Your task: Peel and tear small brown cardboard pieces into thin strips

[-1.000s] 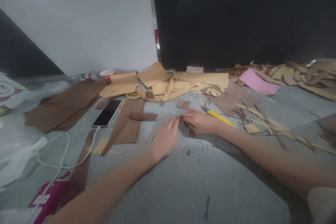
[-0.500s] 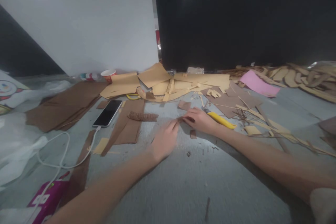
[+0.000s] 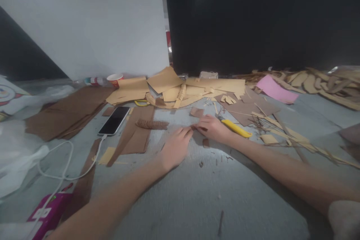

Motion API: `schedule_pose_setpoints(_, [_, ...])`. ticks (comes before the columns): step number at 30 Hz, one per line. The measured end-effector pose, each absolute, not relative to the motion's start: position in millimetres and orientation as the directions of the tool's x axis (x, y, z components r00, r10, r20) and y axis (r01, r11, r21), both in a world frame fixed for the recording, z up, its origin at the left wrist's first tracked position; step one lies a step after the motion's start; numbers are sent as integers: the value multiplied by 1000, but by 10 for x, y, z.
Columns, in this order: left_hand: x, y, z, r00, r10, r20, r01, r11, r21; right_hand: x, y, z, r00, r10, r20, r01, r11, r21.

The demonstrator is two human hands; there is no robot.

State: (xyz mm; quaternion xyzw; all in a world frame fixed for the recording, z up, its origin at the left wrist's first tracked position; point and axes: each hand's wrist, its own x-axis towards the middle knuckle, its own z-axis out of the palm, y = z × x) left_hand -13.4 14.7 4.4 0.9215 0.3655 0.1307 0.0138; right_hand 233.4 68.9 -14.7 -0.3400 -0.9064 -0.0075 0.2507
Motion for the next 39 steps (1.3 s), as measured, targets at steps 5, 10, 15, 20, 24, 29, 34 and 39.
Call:
schedule_pose_setpoints(5, [-119, 158, 57, 707, 670, 224, 670, -737, 89, 2407, 669, -16, -819, 406, 405, 468, 881, 64])
schedule_pose_setpoints(10, [-120, 151, 44, 702, 670, 240, 674, -735, 79, 2394, 660, 67, -875, 366, 318, 425, 895, 137])
schedule_pose_setpoints(15, [-119, 151, 41, 698, 671, 251, 672, -735, 96, 2375, 663, 28, -836, 427, 345, 469, 882, 42])
schedule_pose_setpoints(20, [-126, 157, 60, 692, 680, 244, 668, -731, 141, 2422, 667, 16, -829, 432, 356, 420, 900, -115])
schedule_pose_setpoints(24, [-130, 159, 49, 660, 705, 259, 679, -707, 196, 2440, 664, 25, -823, 434, 365, 406, 901, -156])
schedule_pose_setpoints(29, [-133, 171, 22, 675, 694, 251, 669, -719, 190, 2422, 653, -5, -813, 450, 371, 410, 893, -185])
schedule_pose_setpoints(34, [-138, 179, 6, 677, 691, 254, 668, -721, 184, 2420, 659, -27, -813, 442, 380, 406, 897, -175])
schedule_pose_setpoints(39, [-154, 189, 38, 716, 651, 251, 647, -754, 113, 2426, 660, 0, -820, 438, 369, 407, 899, -164])
